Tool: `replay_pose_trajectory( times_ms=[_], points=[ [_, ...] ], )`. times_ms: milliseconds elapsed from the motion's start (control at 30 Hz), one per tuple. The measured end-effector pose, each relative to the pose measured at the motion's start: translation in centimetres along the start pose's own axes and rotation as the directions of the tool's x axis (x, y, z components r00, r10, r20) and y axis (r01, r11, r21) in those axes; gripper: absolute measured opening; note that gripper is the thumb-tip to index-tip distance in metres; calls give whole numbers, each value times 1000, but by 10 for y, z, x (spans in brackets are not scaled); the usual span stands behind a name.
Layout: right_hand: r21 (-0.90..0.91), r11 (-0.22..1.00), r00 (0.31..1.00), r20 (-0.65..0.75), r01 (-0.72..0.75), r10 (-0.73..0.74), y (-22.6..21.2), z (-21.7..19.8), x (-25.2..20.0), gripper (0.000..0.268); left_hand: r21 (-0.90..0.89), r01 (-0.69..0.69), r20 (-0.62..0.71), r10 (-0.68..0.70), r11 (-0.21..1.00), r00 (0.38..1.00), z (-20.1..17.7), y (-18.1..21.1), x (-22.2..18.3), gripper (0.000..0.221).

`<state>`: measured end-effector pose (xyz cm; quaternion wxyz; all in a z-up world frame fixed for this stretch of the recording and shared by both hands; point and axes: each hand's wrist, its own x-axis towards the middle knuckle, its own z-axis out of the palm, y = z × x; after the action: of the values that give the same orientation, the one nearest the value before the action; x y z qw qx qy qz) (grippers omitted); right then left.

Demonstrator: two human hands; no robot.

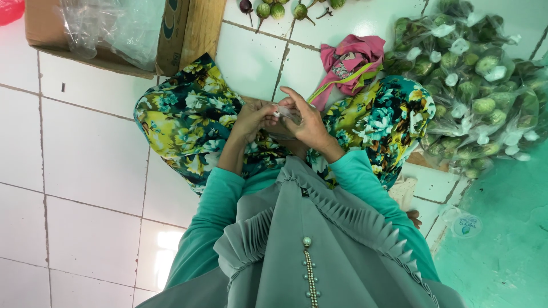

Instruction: Packaging small green fruits into individual plastic bags after wiping them with a cloth.

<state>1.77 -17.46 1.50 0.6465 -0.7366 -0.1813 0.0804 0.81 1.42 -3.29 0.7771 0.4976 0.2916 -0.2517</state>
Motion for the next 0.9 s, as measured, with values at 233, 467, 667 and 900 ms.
replay_pose_trajectory(
  times_ms=[233,467,667,900],
  points=[
    [-52,996,997,-6,70,-71,-10,-5,2,73,-114,37,48,-31,993,998,-6,-2,0,20],
    [-256,960,990,-49,112,-129,22,-6,1,61,89,-159,105,149,983,983,2,0,-9,34],
    [-210,975,994,-59,77,-91,57,-5,-2,37,183,-330,226,287,926,931,19,26,-30,26],
    [-213,970,980,-182,-116,78,62,3,-1,15,321,-423,200,376,847,905,5,4,-14,24]
  ],
)
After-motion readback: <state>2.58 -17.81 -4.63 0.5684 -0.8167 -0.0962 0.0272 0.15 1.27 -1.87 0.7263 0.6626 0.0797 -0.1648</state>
